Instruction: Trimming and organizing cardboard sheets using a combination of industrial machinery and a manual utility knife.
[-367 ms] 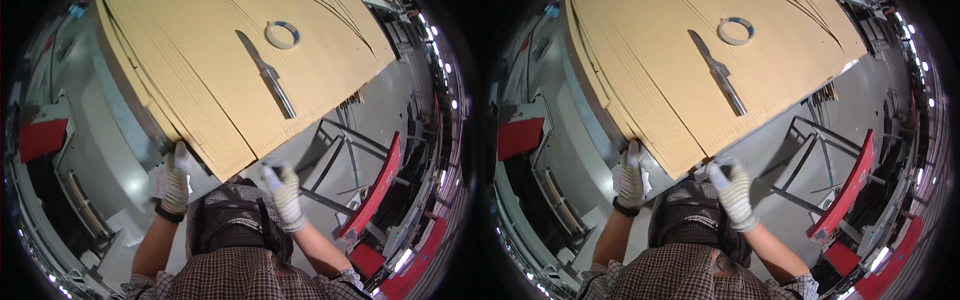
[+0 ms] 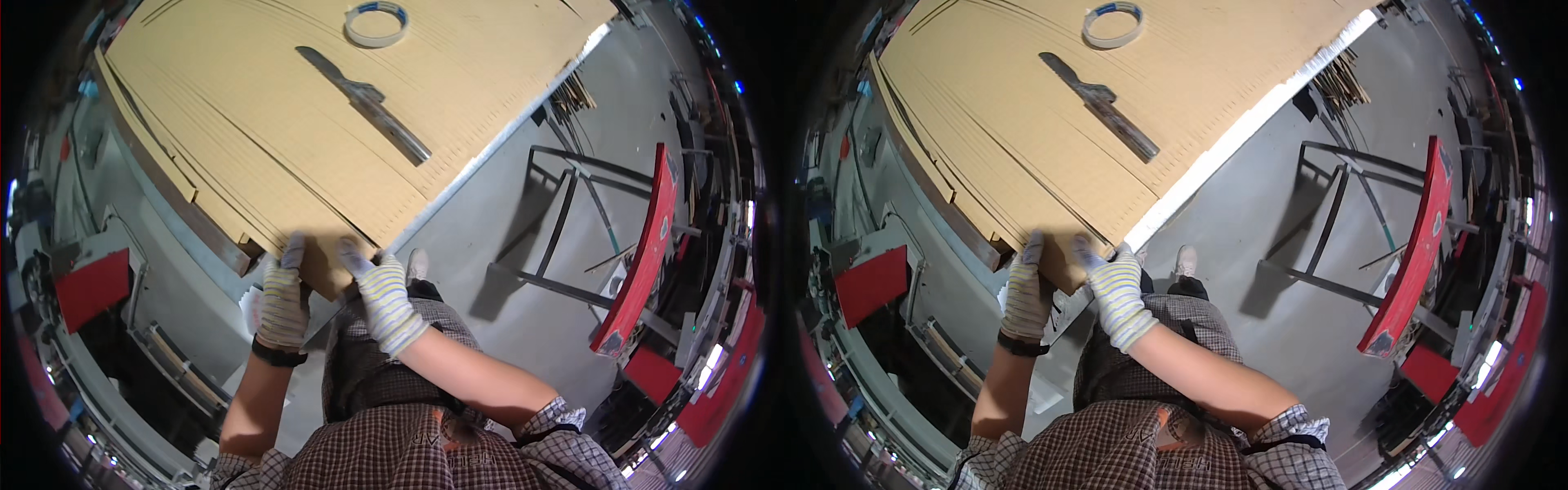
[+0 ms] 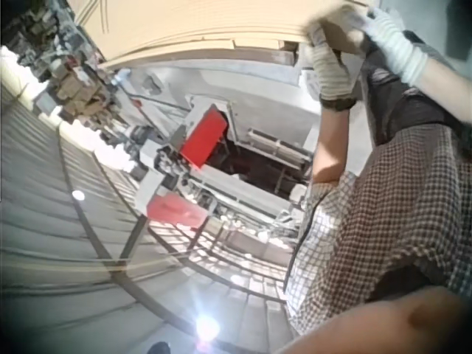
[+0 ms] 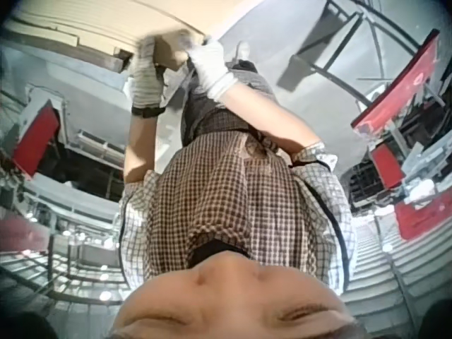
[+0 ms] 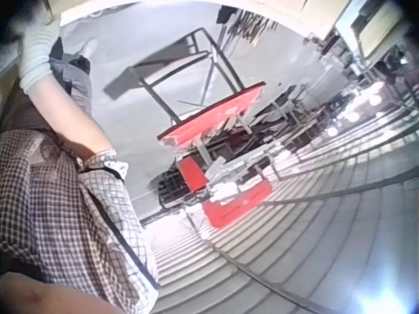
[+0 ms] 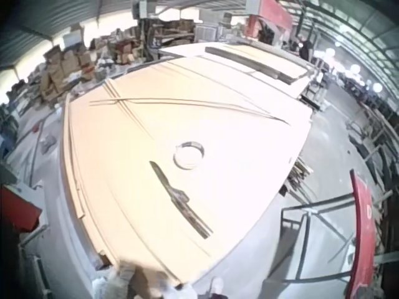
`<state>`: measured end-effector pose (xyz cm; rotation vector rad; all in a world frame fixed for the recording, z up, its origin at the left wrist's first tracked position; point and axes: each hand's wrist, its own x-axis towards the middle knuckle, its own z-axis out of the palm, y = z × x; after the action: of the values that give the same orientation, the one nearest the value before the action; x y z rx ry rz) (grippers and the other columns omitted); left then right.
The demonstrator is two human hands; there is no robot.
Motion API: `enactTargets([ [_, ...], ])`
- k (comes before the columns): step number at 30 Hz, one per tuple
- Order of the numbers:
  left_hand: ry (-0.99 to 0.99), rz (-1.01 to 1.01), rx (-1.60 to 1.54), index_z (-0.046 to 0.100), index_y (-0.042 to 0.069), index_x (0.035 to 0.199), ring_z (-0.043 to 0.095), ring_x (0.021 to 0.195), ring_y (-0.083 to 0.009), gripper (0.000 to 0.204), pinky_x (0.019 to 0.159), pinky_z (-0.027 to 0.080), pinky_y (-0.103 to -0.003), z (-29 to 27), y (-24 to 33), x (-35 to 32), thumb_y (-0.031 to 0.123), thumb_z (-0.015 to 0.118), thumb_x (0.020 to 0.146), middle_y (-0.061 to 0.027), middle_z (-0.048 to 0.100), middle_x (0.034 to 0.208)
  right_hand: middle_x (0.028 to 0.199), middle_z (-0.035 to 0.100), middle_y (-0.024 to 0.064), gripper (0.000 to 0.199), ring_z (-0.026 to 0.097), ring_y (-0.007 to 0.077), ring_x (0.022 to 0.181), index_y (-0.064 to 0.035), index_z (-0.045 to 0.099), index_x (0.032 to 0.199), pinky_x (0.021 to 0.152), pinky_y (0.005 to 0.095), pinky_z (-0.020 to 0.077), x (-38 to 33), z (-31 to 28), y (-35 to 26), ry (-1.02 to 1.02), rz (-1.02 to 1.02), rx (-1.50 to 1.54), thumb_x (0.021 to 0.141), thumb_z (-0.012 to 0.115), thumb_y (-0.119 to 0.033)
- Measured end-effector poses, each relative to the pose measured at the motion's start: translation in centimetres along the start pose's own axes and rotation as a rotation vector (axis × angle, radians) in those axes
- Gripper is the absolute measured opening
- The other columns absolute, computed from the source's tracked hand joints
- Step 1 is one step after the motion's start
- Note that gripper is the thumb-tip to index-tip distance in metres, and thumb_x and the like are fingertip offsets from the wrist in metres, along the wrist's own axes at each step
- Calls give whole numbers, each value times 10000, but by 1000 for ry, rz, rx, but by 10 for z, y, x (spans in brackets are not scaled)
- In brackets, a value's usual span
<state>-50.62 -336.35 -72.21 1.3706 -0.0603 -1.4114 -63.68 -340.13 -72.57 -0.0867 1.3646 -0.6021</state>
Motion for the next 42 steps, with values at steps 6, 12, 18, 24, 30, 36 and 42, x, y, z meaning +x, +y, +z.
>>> enactTargets([
  [6, -147, -85, 34, 553, 32, 1229, 597, 1053, -189, 407, 944, 482, -346, 23, 1, -7, 339, 587, 964, -52, 614, 1153, 946, 654, 37, 379, 602, 111, 826, -3, 604, 1099, 728, 258, 512, 10, -14, 16, -109, -304, 95, 796, 794, -128],
  [12, 32, -83, 275, 509, 11, 1262, 602, 1041, -171, 553, 855, 525, -307, 24, -58, -67, 430, 634, 923, -76, 608, 1154, 1001, 650, 36, 323, 600, 117, 897, -12, 601, 1108, 806, 280, 507, -40, -92, 12, -143, -187, -18, 817, 739, -24],
  [18, 49, -174, 302, 478, 37, 1319, 545, 1143, -177, 601, 986, 452, -352, 27, -63, -73, 470, 620, 926, -75, 562, 1244, 1199, 579, 165, 750, 569, 226, 1052, 35, 446, 1308, 917, 339, 480, 1, -125, -26, -319, -660, -1146, 726, 848, -216],
  [24, 60, -139, 327, 493, 31, 1309, 531, 1110, -139, 564, 953, 443, -311, 18, -69, -82, 445, 607, 944, -58, 573, 1205, 1402, 394, 156, 643, 311, 271, 1339, 4, 352, 1409, 1101, 417, 283, 9, -105, -11, -693, -548, -1559, 938, 599, -357],
  [30, 117, -28, 532, 395, -4, 1396, 524, 1087, -149, 569, 939, 445, -314, 15, -58, -100, 328, 579, 972, -90, 529, 1254, 1149, 564, 252, 614, 561, 382, 1066, 64, 473, 1237, 927, 429, 444, -27, -93, -45, -389, -613, -1151, 828, 728, -316],
  [36, 132, 265, 639, 223, -15, 1483, 415, 1265, -300, 680, 1029, 413, -403, 18, -69, -120, 148, 589, 935, -205, 339, 1412, 1441, 331, 372, 676, 383, 457, 1335, 109, 320, 1410, 1108, 426, 325, -50, -99, -43, -443, -697, -1313, 917, 626, -237],
  [42, 150, 278, 643, 252, -15, 1471, 385, 1285, -309, 682, 1024, 413, -388, 11, -74, -113, 132, 612, 910, -204, 309, 1409, 1331, 462, 357, 602, 487, 421, 1252, 136, 308, 1407, 1059, 387, 381, -38, -101, -28, -447, -794, -1394, 981, 528, -228],
])
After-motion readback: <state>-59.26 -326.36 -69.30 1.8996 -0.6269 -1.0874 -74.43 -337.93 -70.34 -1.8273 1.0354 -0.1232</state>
